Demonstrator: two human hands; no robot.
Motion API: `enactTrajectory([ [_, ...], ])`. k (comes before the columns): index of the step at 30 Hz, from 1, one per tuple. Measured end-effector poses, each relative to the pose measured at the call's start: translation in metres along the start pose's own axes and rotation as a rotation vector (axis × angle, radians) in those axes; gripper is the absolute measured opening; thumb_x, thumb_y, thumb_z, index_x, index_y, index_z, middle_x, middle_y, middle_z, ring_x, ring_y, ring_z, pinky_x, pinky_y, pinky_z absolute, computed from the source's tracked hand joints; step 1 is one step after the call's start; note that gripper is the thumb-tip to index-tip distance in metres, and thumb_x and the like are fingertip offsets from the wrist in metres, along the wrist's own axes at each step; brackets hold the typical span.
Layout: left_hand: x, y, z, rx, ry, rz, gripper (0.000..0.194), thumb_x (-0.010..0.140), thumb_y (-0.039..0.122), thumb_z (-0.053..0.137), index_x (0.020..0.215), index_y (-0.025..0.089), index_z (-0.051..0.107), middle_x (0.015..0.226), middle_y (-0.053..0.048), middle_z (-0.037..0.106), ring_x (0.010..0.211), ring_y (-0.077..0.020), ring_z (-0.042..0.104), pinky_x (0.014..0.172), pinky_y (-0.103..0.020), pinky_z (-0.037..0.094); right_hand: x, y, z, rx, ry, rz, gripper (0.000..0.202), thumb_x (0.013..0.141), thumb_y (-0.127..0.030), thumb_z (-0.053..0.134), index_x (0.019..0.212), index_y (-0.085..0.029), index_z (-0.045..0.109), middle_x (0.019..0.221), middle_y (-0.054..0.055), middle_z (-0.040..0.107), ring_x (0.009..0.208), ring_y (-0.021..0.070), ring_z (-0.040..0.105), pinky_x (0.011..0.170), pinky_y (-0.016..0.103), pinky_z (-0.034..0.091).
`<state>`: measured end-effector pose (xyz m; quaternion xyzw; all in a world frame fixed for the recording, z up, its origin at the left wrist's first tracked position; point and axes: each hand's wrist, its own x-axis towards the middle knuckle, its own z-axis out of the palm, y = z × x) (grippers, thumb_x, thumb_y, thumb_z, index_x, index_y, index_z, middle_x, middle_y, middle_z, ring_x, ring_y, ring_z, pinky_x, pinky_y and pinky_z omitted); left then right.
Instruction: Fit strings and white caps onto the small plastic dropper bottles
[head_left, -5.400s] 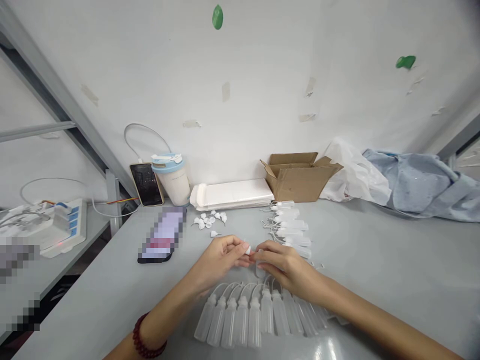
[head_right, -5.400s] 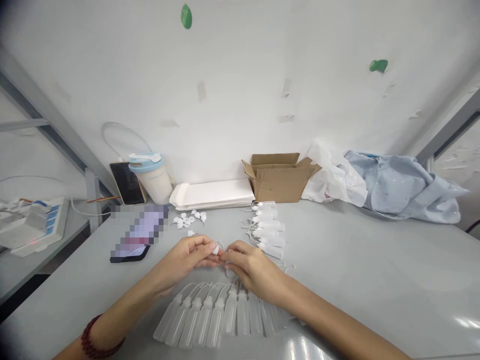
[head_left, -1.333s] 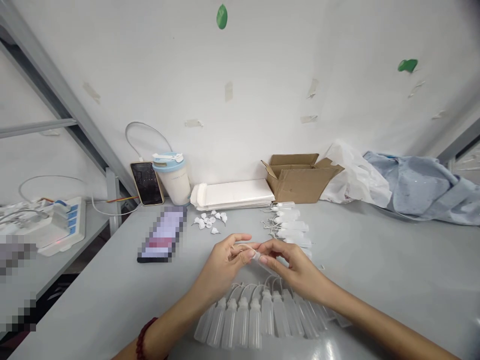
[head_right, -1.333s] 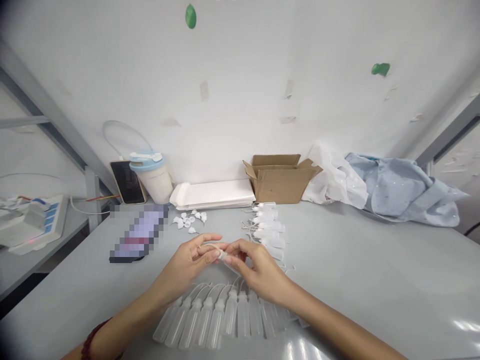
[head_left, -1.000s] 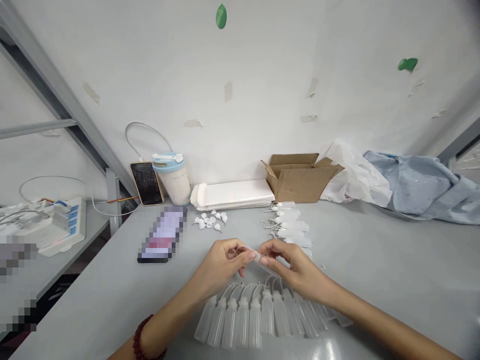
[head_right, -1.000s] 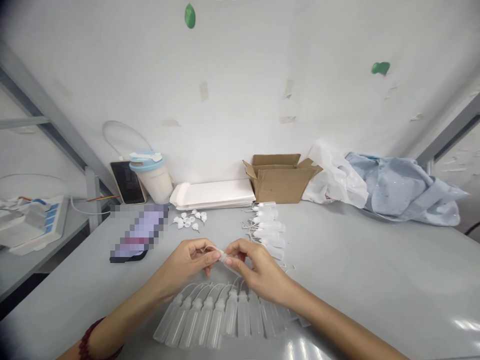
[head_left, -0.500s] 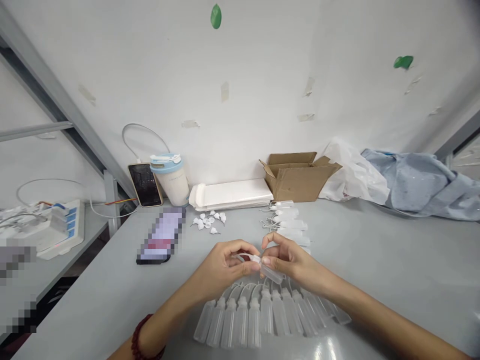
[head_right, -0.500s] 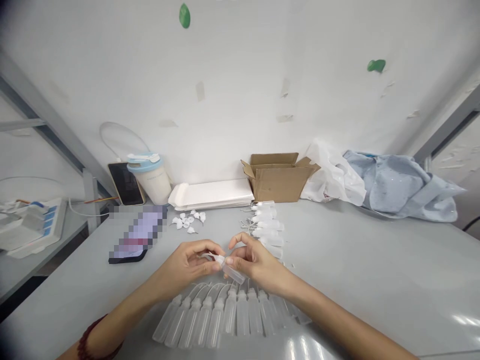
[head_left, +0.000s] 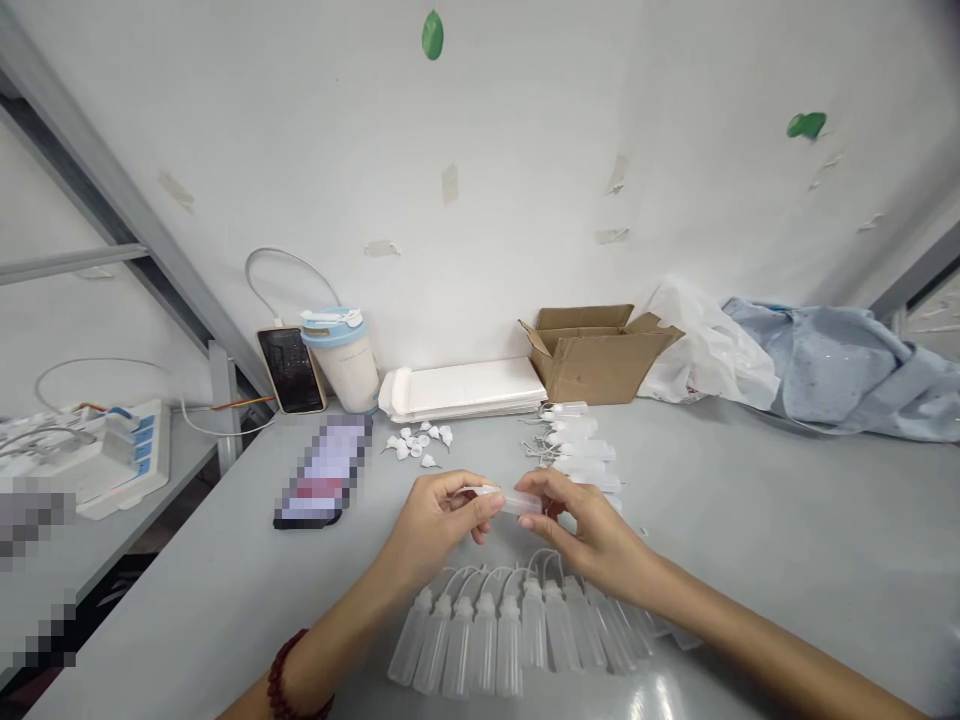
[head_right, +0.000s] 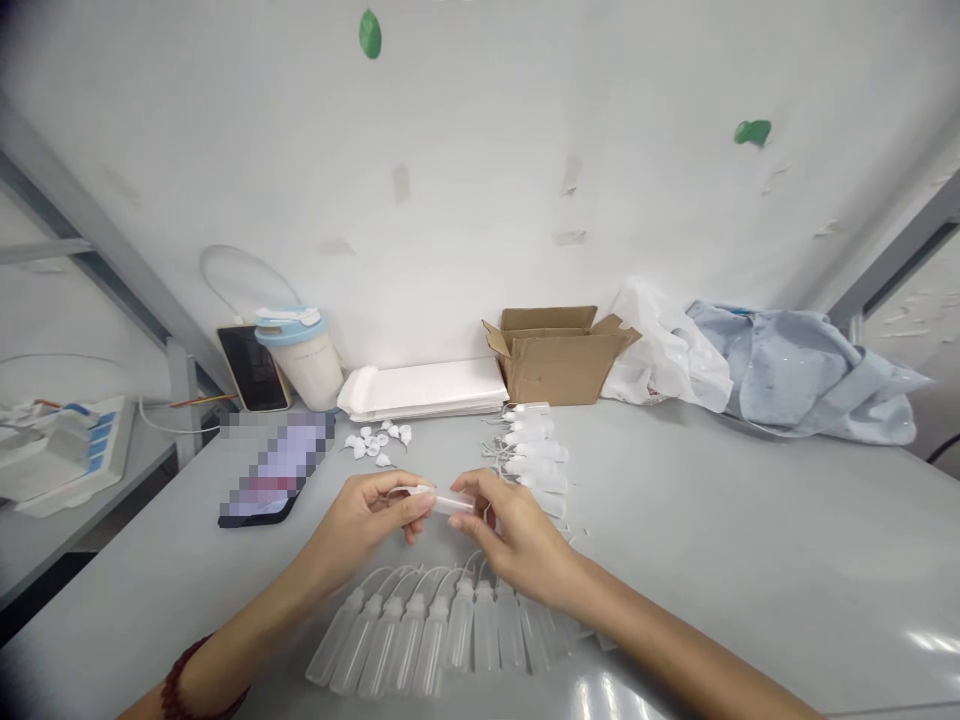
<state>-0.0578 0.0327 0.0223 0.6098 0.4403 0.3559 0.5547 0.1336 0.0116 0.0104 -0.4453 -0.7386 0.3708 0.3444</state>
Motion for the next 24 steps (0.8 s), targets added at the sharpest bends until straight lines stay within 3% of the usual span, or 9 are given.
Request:
enactTrajectory([
  [3,0.0008,0.0,0.0,-0.032,0.013,0.001,0.025,0.067,0.035,0.07,0.08,0.014,0.071,0.053,0.002,0.056,0.049,-0.0109,0.049,0.053,-0.024,0.044,0.0006,0.0016,-0.0004,0.089,-0.045,0.048,0.021,0.088,-0.037,0.048,0.097,-0.019,0.054,0.067,-0.001,0.053,0.057,0.0123,0.047,0.054,0.025,0.037],
  [7,-0.0005,0.0021,-0.0008,-0.009,-0.019,0.013,0.024,0.066,0.034,0.072,0.078,0.014,0.073,0.054,0.001,0.057,0.052,-0.0112,0.047,0.051,-0.023,0.042,0.0033,0.0013,-0.0044,0.432,-0.159,0.158,0.03,0.086,-0.046,0.049,0.091,-0.016,0.054,0.063,-0.003,0.052,0.047,0.008,0.041,0.046,0.022,0.032],
  [10,-0.0011,0.0032,-0.0017,-0.014,-0.055,0.008,0.025,0.069,0.035,0.069,0.081,0.014,0.072,0.056,0.0,0.057,0.052,-0.0111,0.048,0.051,-0.023,0.043,0.0043,-0.0001,-0.006,0.507,-0.154,0.174,0.033,0.085,-0.047,0.05,0.091,-0.015,0.054,0.063,-0.002,0.052,0.046,0.0075,0.041,0.046,0.022,0.033],
  [13,-0.001,0.0029,-0.0024,-0.005,-0.086,0.015,0.026,0.077,0.039,0.061,0.078,0.014,0.07,0.063,-0.002,0.06,0.052,-0.011,0.051,0.053,-0.023,0.044,0.0027,-0.0009,-0.0055,0.396,-0.076,0.15,0.03,0.085,-0.045,0.051,0.094,-0.017,0.053,0.066,-0.001,0.054,0.05,0.0092,0.045,0.048,0.023,0.036],
  [18,-0.0011,0.0021,-0.0027,0.065,-0.064,0.031,0.025,0.08,0.038,0.058,0.082,0.014,0.066,0.068,-0.002,0.061,0.058,-0.0128,0.053,0.055,-0.023,0.045,-0.0014,0.0004,-0.0041,0.012,0.059,-0.008,0.023,0.088,-0.037,0.048,0.099,-0.018,0.055,0.062,-0.002,0.049,0.058,0.0134,0.048,0.055,0.026,0.038],
  [21,-0.0028,0.0037,-0.0013,0.134,-0.066,0.055,0.025,0.082,0.036,0.054,0.074,0.015,0.063,0.064,-0.001,0.057,0.058,-0.0124,0.053,0.056,-0.022,0.044,-0.0017,-0.0011,-0.0048,-0.099,0.052,-0.083,0.024,0.091,-0.035,0.041,0.1,-0.018,0.055,0.066,0.0,0.052,0.059,0.0142,0.047,0.057,0.027,0.038],
  [24,-0.0055,0.0046,0.0015,0.188,-0.07,0.08,0.027,0.084,0.034,0.052,0.067,0.016,0.062,0.06,0.0,0.055,0.056,-0.0123,0.051,0.055,-0.022,0.042,-0.0004,-0.0031,-0.0068,-0.064,0.03,-0.071,0.027,0.094,-0.036,0.036,0.092,-0.018,0.056,0.063,-0.001,0.049,0.055,0.0126,0.044,0.056,0.027,0.036],
])
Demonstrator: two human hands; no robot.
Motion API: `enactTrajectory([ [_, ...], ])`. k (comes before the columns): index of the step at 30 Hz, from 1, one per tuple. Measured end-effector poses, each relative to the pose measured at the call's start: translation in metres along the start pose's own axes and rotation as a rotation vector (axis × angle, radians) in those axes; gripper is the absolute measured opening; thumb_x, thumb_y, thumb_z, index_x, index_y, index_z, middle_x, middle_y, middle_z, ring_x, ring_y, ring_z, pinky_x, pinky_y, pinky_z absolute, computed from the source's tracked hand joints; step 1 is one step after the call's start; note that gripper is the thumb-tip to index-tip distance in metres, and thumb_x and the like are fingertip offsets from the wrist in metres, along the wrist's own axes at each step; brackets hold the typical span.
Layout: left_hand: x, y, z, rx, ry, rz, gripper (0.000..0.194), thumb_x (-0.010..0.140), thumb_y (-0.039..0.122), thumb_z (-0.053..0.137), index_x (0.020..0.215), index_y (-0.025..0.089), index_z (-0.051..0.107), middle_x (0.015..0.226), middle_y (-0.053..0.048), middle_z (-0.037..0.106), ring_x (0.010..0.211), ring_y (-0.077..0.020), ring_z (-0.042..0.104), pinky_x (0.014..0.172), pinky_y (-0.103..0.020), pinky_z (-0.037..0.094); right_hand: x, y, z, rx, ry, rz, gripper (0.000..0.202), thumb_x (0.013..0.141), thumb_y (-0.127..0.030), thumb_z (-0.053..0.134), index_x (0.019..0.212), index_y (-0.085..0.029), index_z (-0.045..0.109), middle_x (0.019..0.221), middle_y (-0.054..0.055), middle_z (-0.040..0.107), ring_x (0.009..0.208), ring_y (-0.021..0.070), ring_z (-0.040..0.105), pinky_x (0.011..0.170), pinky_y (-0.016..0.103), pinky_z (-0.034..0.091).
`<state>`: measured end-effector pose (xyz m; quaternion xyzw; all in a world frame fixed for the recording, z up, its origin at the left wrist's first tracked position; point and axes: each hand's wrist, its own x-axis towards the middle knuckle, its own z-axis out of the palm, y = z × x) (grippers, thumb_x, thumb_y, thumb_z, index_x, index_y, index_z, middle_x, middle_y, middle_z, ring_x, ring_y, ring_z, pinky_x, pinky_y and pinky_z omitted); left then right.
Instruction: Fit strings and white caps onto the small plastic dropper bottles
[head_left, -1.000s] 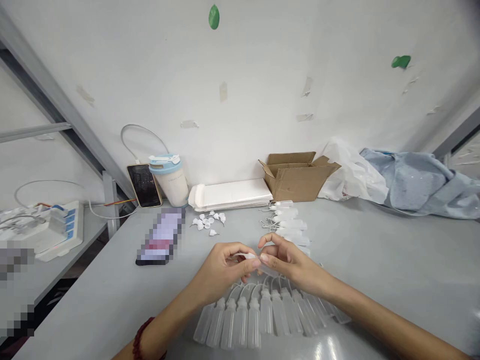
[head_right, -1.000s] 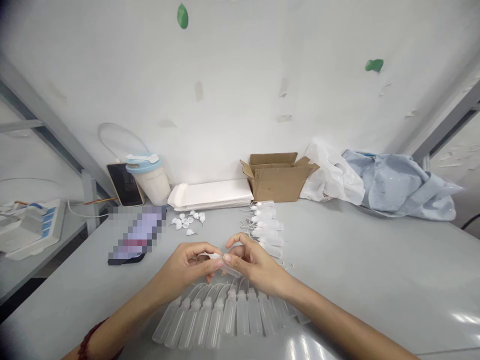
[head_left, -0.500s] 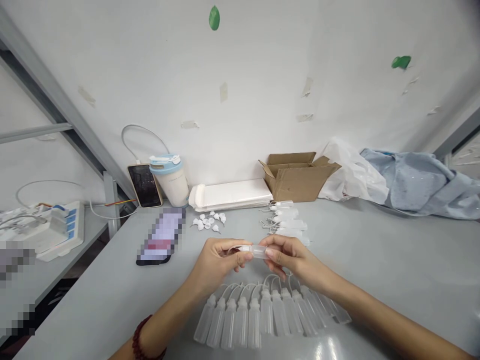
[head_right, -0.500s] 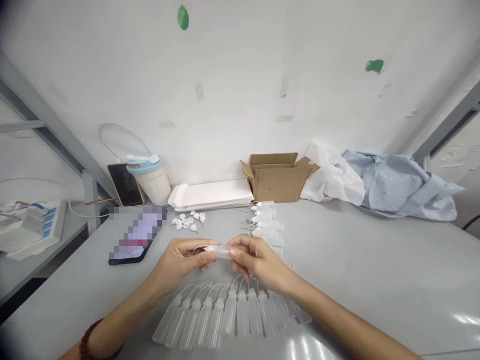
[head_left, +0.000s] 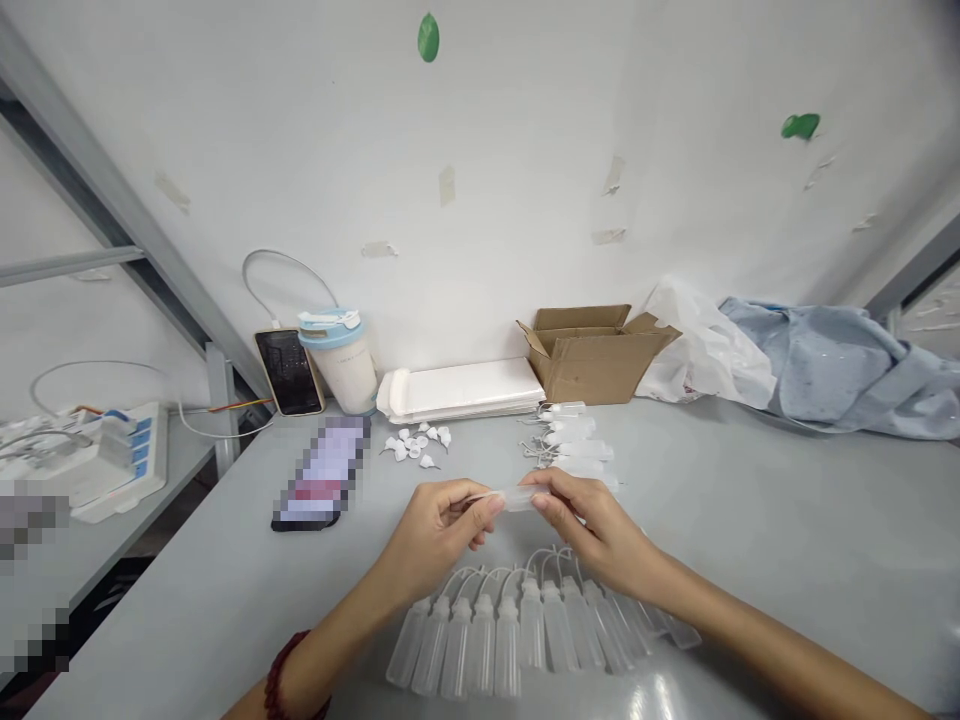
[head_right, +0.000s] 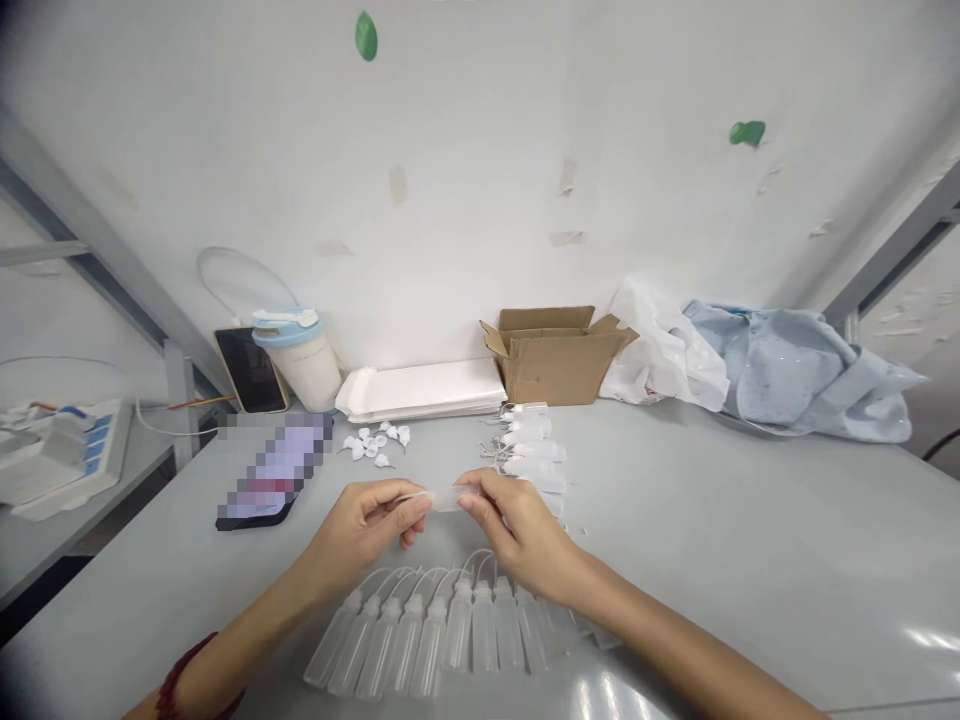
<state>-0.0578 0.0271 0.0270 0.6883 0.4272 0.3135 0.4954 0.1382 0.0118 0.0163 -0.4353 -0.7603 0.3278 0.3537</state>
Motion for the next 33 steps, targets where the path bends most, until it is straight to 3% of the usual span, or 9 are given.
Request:
enactTrajectory([
  [6,-0.005,-0.006,0.006,0.323,0.141,0.323,0.014,0.083,0.024,0.056,0.084,0.018,0.069,0.064,-0.003,0.058,0.059,-0.015,0.05,0.058,-0.025,0.039,0.004,0.006,0.001,0.378,-0.074,0.212,0.038,0.09,-0.05,0.038,0.073,-0.018,0.049,0.053,-0.007,0.031,0.044,0.0086,0.033,0.044,0.023,0.031],
  [9,-0.006,-0.009,0.006,0.358,0.167,0.384,0.016,0.083,0.023,0.056,0.091,0.018,0.069,0.068,-0.004,0.061,0.06,-0.0156,0.052,0.059,-0.026,0.04,0.005,0.009,0.002,0.527,-0.103,0.261,0.04,0.086,-0.054,0.042,0.068,-0.019,0.044,0.054,-0.007,0.027,0.043,0.0077,0.03,0.04,0.022,0.033],
  [11,-0.005,-0.008,0.005,0.329,0.16,0.36,0.017,0.083,0.024,0.057,0.092,0.017,0.069,0.069,-0.004,0.062,0.061,-0.0155,0.054,0.06,-0.025,0.042,0.006,0.008,0.001,0.492,-0.087,0.228,0.038,0.087,-0.051,0.043,0.07,-0.018,0.046,0.055,-0.006,0.032,0.044,0.0082,0.034,0.043,0.023,0.036],
  [17,-0.002,-0.003,0.004,0.21,0.055,0.097,0.028,0.089,0.033,0.045,0.079,0.016,0.067,0.066,-0.003,0.061,0.062,-0.0147,0.057,0.057,-0.023,0.044,0.001,0.007,0.001,0.201,-0.006,0.065,0.026,0.092,-0.037,0.04,0.093,-0.017,0.056,0.068,-0.001,0.051,0.054,0.0107,0.047,0.052,0.023,0.038],
  [21,-0.002,-0.006,0.007,0.252,0.042,0.083,0.034,0.091,0.033,0.04,0.069,0.015,0.059,0.061,0.0,0.058,0.057,-0.0126,0.056,0.055,-0.022,0.042,0.0,0.009,0.003,0.109,0.037,-0.002,0.025,0.093,-0.034,0.037,0.097,-0.017,0.055,0.068,-0.001,0.052,0.056,0.0115,0.048,0.054,0.024,0.038],
  [25,-0.004,-0.01,0.01,0.334,0.066,0.2,0.034,0.092,0.029,0.037,0.065,0.016,0.053,0.059,0.001,0.053,0.053,-0.0103,0.051,0.053,-0.021,0.04,0.0,0.007,0.003,0.088,0.013,0.017,0.029,0.095,-0.037,0.033,0.09,-0.018,0.055,0.055,-0.004,0.043,0.05,0.0119,0.044,0.052,0.024,0.035],
  [33,-0.004,-0.022,0.012,0.54,0.177,0.575,0.015,0.091,0.019,0.043,0.083,0.014,0.054,0.065,0.0,0.049,0.055,-0.0108,0.042,0.051,-0.022,0.035,0.001,0.005,0.003,0.214,-0.028,0.129,0.032,0.094,-0.041,0.033,0.081,-0.018,0.05,0.051,-0.006,0.041,0.047,0.0112,0.045,0.051,0.024,0.037],
])
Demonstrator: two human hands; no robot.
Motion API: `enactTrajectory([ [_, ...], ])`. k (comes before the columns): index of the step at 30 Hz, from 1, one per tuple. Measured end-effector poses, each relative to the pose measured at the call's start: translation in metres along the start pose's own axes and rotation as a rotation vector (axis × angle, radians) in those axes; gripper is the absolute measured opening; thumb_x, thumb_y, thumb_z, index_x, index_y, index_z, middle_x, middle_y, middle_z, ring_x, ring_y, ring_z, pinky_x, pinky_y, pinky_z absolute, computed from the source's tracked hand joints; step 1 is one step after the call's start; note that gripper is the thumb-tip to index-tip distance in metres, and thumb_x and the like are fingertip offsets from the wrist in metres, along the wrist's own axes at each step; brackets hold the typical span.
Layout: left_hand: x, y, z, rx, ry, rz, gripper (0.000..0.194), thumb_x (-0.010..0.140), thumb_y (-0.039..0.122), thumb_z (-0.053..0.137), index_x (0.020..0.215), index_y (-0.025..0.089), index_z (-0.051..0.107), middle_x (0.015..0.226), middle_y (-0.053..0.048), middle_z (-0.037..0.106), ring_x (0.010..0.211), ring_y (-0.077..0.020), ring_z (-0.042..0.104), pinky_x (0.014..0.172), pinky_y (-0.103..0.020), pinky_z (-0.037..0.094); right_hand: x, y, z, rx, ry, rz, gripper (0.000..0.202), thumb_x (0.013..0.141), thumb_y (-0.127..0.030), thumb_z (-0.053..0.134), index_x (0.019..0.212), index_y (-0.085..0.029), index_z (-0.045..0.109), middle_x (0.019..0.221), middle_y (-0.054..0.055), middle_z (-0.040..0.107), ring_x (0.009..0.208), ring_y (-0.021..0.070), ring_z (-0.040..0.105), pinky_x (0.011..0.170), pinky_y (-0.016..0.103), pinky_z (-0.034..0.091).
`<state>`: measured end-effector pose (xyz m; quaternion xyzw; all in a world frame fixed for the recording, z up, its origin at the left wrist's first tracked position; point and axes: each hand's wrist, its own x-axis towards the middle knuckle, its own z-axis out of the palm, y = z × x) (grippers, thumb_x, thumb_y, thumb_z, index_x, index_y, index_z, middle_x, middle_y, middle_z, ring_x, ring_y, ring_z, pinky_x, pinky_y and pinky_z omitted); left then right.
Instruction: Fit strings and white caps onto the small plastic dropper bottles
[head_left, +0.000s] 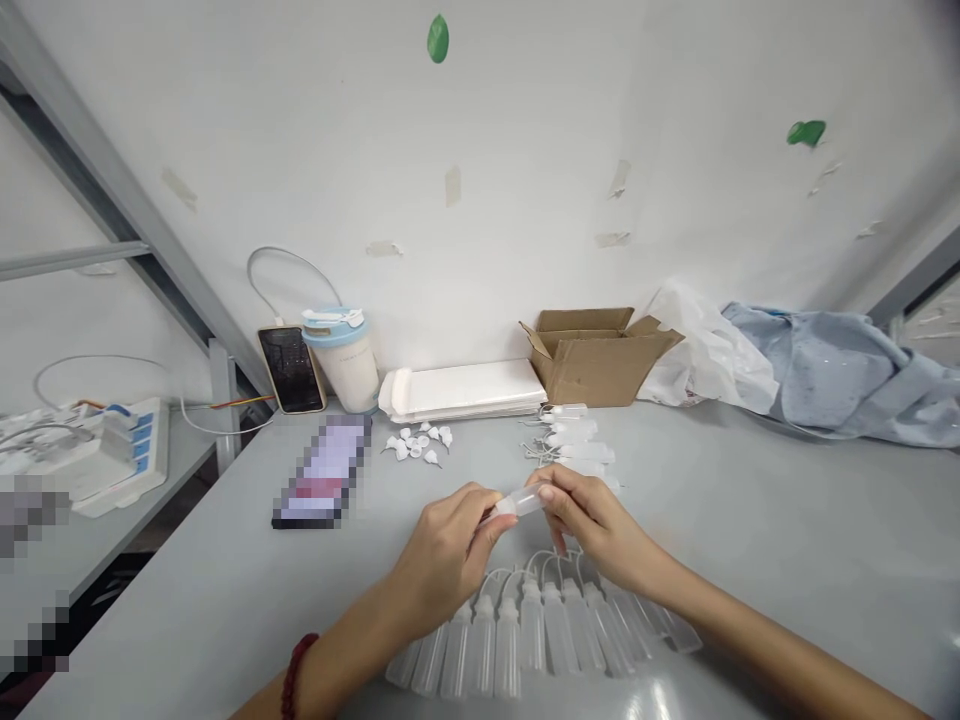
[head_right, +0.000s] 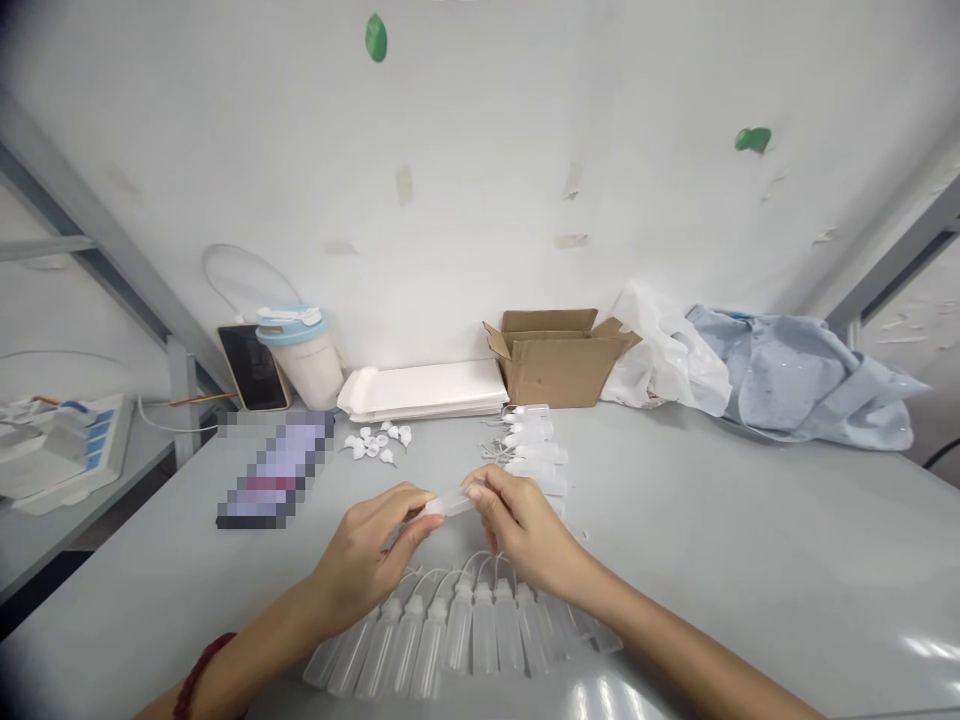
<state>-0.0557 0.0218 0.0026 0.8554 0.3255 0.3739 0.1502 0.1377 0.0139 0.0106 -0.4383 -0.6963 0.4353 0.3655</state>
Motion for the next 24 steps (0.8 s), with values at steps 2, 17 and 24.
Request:
enactTrajectory([
  [2,-0.001,-0.002,0.001,0.028,0.015,0.04,0.012,0.091,0.017,0.044,0.085,0.014,0.054,0.066,0.0,0.049,0.056,-0.0111,0.043,0.053,-0.022,0.036,0.001,0.001,0.0,0.046,0.0,0.018,0.032,0.093,-0.043,0.034,0.08,-0.018,0.05,0.053,-0.006,0.038,0.046,0.0109,0.045,0.049,0.023,0.038],
  [17,0.005,-0.027,-0.004,0.243,-0.004,-0.067,0.019,0.089,0.017,0.044,0.106,0.014,0.052,0.096,-0.01,0.06,0.089,-0.0214,0.056,0.076,-0.034,0.048,0.014,0.01,-0.023,-0.272,0.263,-0.124,0.028,0.091,-0.038,0.04,0.093,-0.016,0.058,0.063,-0.001,0.052,0.054,0.0128,0.049,0.051,0.023,0.039],
  [24,0.009,-0.059,-0.032,0.55,-0.151,-0.302,0.03,0.082,0.004,0.039,0.102,0.013,0.059,0.102,-0.013,0.057,0.097,-0.026,0.053,0.085,-0.041,0.045,0.036,0.039,-0.073,-0.655,0.545,-0.179,0.029,0.088,-0.035,0.041,0.1,-0.018,0.061,0.094,0.009,0.068,0.077,0.0211,0.061,0.068,0.031,0.048],
])
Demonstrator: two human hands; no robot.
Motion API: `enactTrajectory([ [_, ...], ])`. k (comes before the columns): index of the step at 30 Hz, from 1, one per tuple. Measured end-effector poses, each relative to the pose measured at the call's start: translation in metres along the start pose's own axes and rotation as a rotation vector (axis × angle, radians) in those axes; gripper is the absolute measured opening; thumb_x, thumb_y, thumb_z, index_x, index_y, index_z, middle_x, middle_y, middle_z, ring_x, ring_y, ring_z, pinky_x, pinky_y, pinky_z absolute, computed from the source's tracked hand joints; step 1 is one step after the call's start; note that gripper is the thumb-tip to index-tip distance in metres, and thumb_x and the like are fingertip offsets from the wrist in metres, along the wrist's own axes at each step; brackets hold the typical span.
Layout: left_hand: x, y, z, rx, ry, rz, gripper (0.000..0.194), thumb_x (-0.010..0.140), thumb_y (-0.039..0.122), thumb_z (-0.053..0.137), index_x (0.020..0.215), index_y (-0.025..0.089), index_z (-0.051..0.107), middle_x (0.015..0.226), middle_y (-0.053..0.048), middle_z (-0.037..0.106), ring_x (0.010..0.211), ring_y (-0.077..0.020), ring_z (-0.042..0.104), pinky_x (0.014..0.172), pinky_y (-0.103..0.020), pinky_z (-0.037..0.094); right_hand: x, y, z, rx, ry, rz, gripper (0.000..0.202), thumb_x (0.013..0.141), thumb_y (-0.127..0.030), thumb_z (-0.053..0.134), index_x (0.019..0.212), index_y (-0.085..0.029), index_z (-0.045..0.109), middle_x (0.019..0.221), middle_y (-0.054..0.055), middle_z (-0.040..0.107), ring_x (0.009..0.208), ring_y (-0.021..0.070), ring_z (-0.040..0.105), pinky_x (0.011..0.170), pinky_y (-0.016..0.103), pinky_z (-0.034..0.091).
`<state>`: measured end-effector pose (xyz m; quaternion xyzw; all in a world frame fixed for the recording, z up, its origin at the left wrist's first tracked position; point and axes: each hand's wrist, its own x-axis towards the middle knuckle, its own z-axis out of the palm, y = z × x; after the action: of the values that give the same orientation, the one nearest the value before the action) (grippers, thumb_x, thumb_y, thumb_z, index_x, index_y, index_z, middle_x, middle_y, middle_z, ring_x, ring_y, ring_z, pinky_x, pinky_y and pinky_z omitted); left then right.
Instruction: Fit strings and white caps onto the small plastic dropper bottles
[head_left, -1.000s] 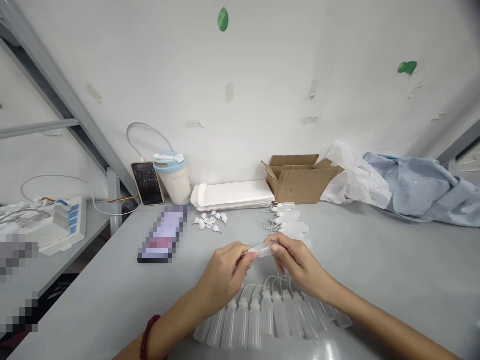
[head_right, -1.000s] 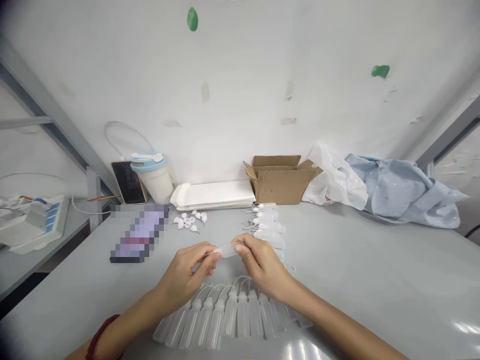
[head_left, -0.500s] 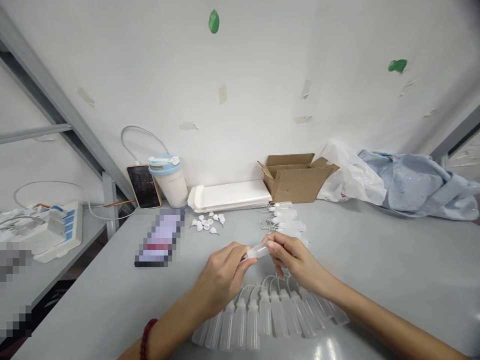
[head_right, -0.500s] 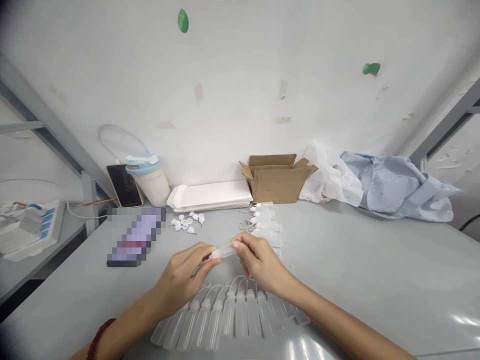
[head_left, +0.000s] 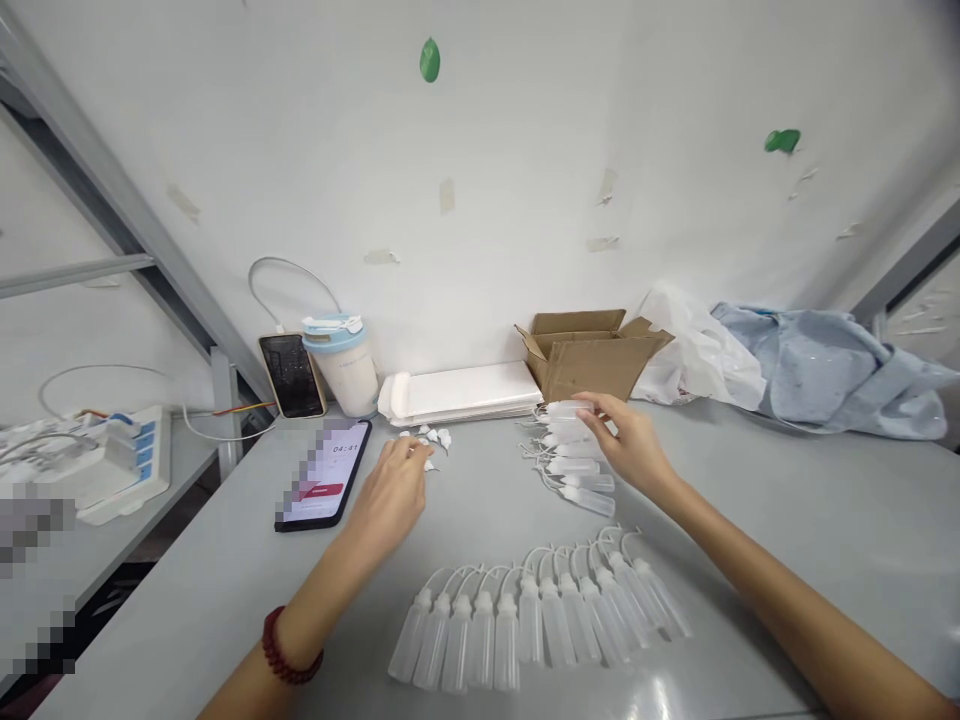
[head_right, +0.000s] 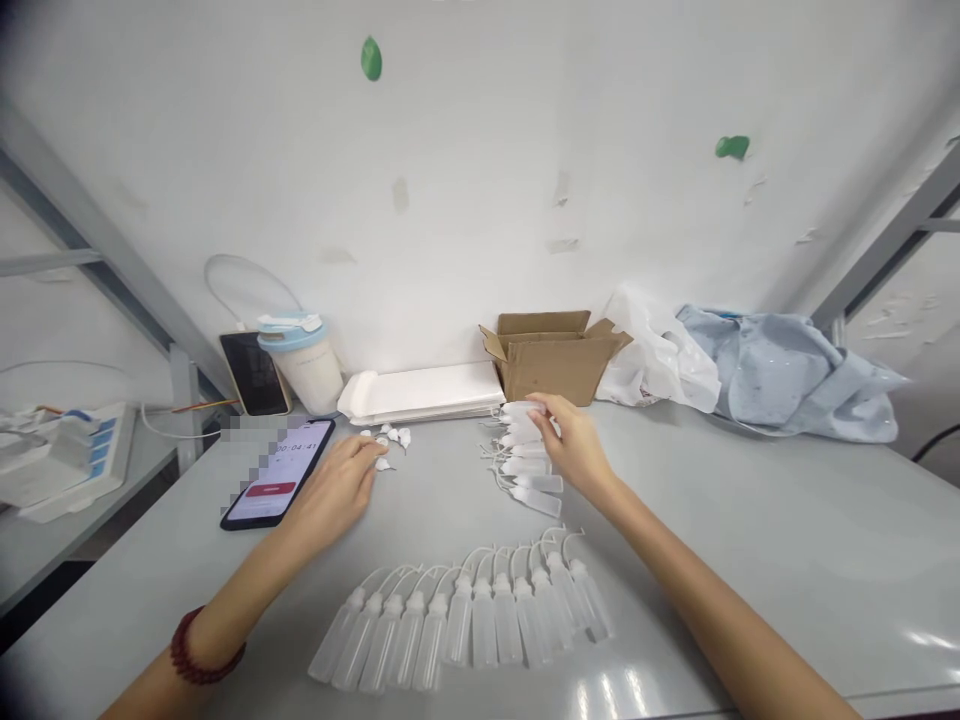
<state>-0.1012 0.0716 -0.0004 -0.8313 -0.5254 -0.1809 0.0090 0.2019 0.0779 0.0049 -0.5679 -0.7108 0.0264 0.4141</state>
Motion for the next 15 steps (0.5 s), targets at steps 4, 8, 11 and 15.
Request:
enactTrajectory([
  [4,0.001,-0.006,0.002,0.023,-0.116,-0.014,0.031,0.081,0.003,0.038,0.101,0.013,0.06,0.102,-0.013,0.056,0.098,-0.0254,0.052,0.086,-0.04,0.044,0.006,0.024,0.003,-0.056,-0.025,0.001,0.029,0.087,-0.031,0.041,0.099,-0.018,0.063,0.101,0.011,0.069,0.087,0.0246,0.062,0.076,0.036,0.047],
  [8,0.0,-0.001,0.005,0.011,-0.179,-0.019,0.032,0.081,0.002,0.036,0.099,0.014,0.06,0.1,-0.012,0.056,0.095,-0.0245,0.052,0.082,-0.038,0.045,0.005,0.035,0.008,-0.098,-0.083,-0.014,0.03,0.086,-0.025,0.039,0.101,-0.019,0.065,0.101,0.009,0.07,0.089,0.0257,0.063,0.077,0.039,0.048],
  [11,-0.001,0.003,0.006,0.006,-0.196,-0.016,0.032,0.082,0.003,0.034,0.097,0.014,0.06,0.095,-0.011,0.056,0.09,-0.0233,0.054,0.079,-0.036,0.045,0.005,0.034,0.011,-0.113,-0.108,-0.057,0.031,0.086,-0.021,0.039,0.101,-0.019,0.066,0.102,0.009,0.069,0.094,0.026,0.061,0.082,0.041,0.046],
  [15,-0.002,0.004,0.007,0.006,-0.214,-0.031,0.032,0.083,0.003,0.033,0.095,0.015,0.06,0.093,-0.011,0.057,0.088,-0.0221,0.055,0.076,-0.034,0.045,0.005,0.029,0.009,-0.125,-0.097,-0.111,0.03,0.087,-0.02,0.039,0.1,-0.02,0.066,0.105,0.009,0.066,0.097,0.0255,0.058,0.084,0.041,0.044],
])
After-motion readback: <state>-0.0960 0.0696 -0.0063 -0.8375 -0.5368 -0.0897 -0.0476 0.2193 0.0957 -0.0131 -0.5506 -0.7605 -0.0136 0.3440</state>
